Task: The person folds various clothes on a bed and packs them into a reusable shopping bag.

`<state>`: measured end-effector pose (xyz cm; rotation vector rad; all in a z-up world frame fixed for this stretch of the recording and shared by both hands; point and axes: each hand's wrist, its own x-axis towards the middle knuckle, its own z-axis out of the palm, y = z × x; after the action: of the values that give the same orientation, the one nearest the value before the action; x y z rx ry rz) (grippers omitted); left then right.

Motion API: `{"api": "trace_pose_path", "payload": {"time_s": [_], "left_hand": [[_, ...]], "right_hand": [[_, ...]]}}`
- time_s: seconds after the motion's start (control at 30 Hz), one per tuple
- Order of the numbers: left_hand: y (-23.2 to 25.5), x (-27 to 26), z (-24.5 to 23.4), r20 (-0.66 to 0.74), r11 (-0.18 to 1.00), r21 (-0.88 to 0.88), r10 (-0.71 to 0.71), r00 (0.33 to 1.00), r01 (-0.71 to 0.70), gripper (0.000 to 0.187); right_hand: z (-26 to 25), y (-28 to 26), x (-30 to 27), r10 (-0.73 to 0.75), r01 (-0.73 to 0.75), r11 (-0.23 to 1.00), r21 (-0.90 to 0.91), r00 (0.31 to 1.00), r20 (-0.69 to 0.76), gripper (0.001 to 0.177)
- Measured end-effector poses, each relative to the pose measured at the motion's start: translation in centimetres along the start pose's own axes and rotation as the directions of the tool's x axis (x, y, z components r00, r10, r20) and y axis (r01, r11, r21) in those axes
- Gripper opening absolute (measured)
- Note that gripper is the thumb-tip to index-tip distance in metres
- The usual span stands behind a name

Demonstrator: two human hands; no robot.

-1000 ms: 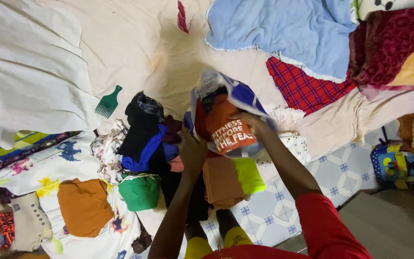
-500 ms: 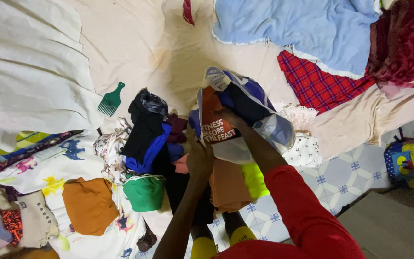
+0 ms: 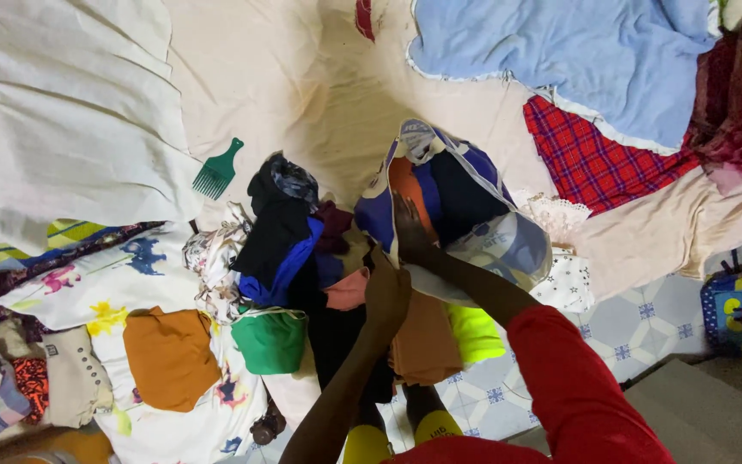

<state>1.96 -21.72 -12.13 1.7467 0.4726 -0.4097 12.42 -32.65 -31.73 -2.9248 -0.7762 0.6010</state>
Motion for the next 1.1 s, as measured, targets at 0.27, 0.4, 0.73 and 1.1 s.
{"api": "trace_pose_path", "payload": {"time_s": [0.27, 0.4, 0.73, 1.1], "left_hand": [[-6.9, 1.3, 2.6, -0.12, 0.915, 0.258, 0.349, 0.929, -0.31, 0.063], [-10.2, 1.2, 4.0, 0.078, 0.249, 0.902, 0.712, 0.698, -0.354, 0.049], [-6.9, 3.0, 0.3, 0.425, -0.41, 0.899, 0.74, 0.521, -0.151, 0.038], [-8.7, 11.3, -20.0, -0.358, 0.73, 0.674, 0.457, 0.814, -0.113, 0.081]], "right_hand": [[3.2, -1.8, 2.3, 0.108, -0.108, 0.994, -0.024, 0.994, -0.027, 0.084], [3.5, -2.2, 1.5, 0.116, -0.118, 0.993, -0.033, 0.992, -0.042, 0.083], [1.5, 0.9, 1.0, 0.081, -0.097, 0.994, -0.059, 0.971, -0.226, 0.083], [-17.2, 1.9, -5.1, 0.363, -0.099, 0.877, 0.471, 0.778, -0.513, 0.036]]}}
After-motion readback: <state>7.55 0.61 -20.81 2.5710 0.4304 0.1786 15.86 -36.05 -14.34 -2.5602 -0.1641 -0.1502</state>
